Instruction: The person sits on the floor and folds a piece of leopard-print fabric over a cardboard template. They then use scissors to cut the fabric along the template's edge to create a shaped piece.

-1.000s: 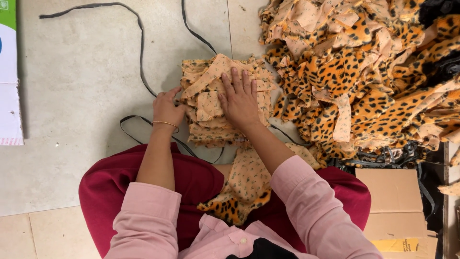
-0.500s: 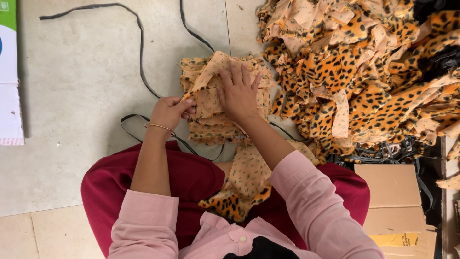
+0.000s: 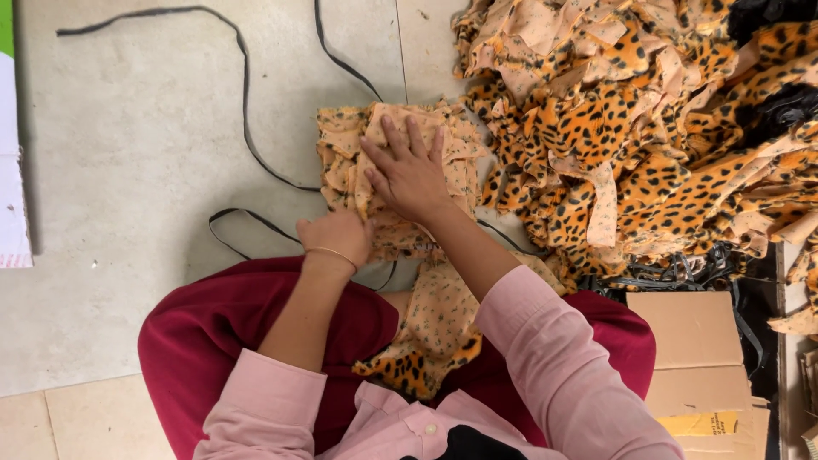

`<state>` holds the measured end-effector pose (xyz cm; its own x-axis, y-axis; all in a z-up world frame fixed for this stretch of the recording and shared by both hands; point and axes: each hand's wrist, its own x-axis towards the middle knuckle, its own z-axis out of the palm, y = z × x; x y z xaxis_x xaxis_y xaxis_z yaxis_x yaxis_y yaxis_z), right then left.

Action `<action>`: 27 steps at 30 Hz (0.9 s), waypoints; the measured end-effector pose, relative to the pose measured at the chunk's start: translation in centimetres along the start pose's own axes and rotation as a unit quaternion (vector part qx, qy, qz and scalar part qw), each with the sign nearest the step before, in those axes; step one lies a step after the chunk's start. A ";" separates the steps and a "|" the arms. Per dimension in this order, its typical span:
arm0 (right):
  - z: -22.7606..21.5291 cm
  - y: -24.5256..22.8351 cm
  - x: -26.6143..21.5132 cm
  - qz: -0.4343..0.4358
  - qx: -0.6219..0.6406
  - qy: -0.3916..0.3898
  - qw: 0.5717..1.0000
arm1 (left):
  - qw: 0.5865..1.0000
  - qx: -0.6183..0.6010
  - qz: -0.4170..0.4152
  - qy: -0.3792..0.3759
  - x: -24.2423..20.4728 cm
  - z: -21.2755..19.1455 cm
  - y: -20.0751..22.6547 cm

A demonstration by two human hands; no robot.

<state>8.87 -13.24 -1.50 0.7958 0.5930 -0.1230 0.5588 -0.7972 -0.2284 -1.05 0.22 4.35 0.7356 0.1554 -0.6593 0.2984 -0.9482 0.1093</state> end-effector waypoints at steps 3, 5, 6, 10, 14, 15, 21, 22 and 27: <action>-0.1 0.0 0.0 0.006 -0.006 -0.014 1.000 | 0.998 0.043 0.015 -0.051 -1.9 -0.5 1.8; -0.7 -0.3 0.1 0.006 0.007 -0.008 1.000 | 0.996 0.044 0.027 -0.072 -3.0 -2.3 1.8; -0.9 -0.3 -0.1 0.007 0.021 -0.004 1.000 | 0.994 0.044 0.041 -0.093 -3.6 -3.1 1.9; -2.9 0.0 -0.7 0.026 0.028 0.011 0.999 | 0.990 -0.038 0.081 -0.105 -2.6 -4.2 0.2; -3.9 0.7 -1.1 0.073 0.032 0.001 0.997 | 0.936 -0.204 0.172 0.231 2.5 -0.1 -1.4; -3.9 0.9 -1.5 0.088 0.032 -0.011 0.996 | 0.897 -0.266 0.205 0.289 3.4 0.6 -1.3; -1.5 1.0 -1.5 0.093 0.028 -0.056 0.994 | 0.911 -0.229 0.205 0.276 5.6 2.6 -0.7; -1.5 0.6 -1.8 0.094 0.030 -0.056 0.994 | 0.911 -0.227 0.206 0.275 6.0 3.5 -1.2; -2.3 0.7 -1.9 0.091 0.038 -0.063 0.993 | 0.940 -0.167 0.180 0.237 7.9 3.9 -1.9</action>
<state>8.27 -15.22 0.81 0.8442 0.4523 -0.2877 0.3843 -0.8848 -0.2633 1.78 2.16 -3.96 0.9903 0.0218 -0.1373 0.0935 -0.8351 0.5421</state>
